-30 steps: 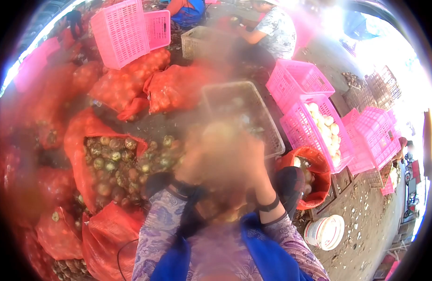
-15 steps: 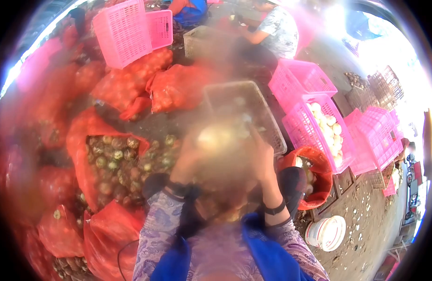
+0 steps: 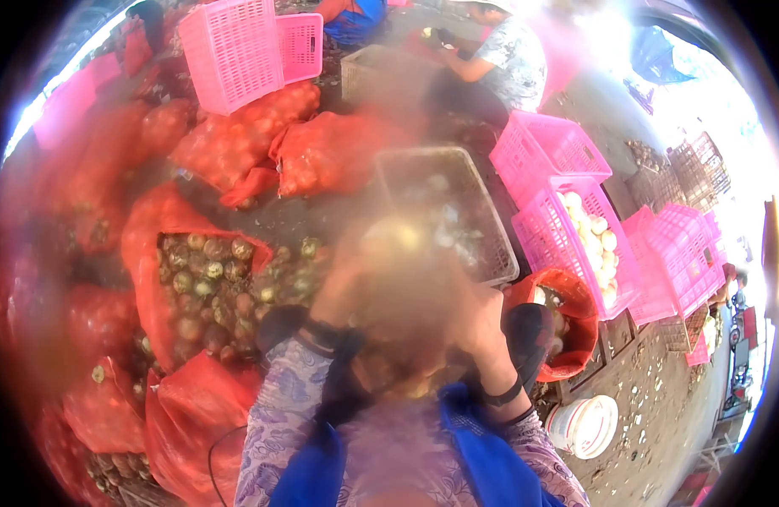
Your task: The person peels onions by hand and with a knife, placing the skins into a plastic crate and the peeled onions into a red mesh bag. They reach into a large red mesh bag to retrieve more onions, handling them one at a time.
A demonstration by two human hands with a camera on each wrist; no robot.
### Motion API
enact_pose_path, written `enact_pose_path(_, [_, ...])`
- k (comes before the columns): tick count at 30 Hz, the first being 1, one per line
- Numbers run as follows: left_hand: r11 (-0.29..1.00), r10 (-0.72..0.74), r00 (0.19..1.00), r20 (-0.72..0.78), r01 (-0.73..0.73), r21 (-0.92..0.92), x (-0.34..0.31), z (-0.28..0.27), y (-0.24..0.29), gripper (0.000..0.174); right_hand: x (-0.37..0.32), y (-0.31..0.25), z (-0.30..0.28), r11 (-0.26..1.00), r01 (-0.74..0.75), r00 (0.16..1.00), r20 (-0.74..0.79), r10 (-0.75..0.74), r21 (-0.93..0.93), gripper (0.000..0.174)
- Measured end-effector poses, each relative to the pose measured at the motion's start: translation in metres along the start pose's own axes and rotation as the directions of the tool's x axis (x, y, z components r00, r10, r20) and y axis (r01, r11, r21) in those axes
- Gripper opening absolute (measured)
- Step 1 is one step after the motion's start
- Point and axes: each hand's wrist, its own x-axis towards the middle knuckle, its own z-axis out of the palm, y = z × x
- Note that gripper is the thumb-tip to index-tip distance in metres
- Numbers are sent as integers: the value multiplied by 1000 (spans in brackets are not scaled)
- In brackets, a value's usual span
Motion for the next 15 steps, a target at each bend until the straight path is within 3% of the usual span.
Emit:
enact_pose_path(2, [995, -54, 998, 16, 55, -88, 2, -9, -7, 70, -1, 4, 0, 992, 105, 991, -74, -110, -70, 72])
enact_pose_path(4, [957, 33, 999, -4, -30, 288, 10, -16, -18, 70, 9, -16, -9, 985, 152, 975, -153, -163, -85, 71])
enact_pose_path(5, [957, 33, 999, 1, -32, 288, 8, -14, -18, 70, 15, -24, -11, 975, 196, 949, -231, -215, -102, 69])
enact_pose_path(6, [982, -77, 997, -10, 77, 174, 1, 2, -8, 71, 19, -24, -11, 975, 193, 949, -233, -213, -106, 69])
enact_pose_path(7, [980, -188, 982, -8, 188, 57, -5, 15, 1, 71, 21, -24, -10, 989, 105, 984, -134, -119, -106, 60])
enact_pose_path(8, [980, -191, 982, -5, 191, 57, -6, 19, 6, 71, 24, -24, -9, 993, 16, 999, -34, -20, -114, 51])
enact_pose_path(10, [964, -231, 968, 101, 213, 158, -9, 21, 15, 73, 28, -20, -2, 989, 29, 999, 23, -26, -147, 49])
enact_pose_path(12, [968, -202, 968, 146, 175, 179, -12, 27, 24, 74, 32, -27, -6, 983, 46, 996, 83, -31, -178, 47])
enact_pose_path(15, [981, -117, 977, 179, 85, 176, -15, 26, 20, 75, 36, -43, -26, 993, -82, 988, 126, 92, -79, 48])
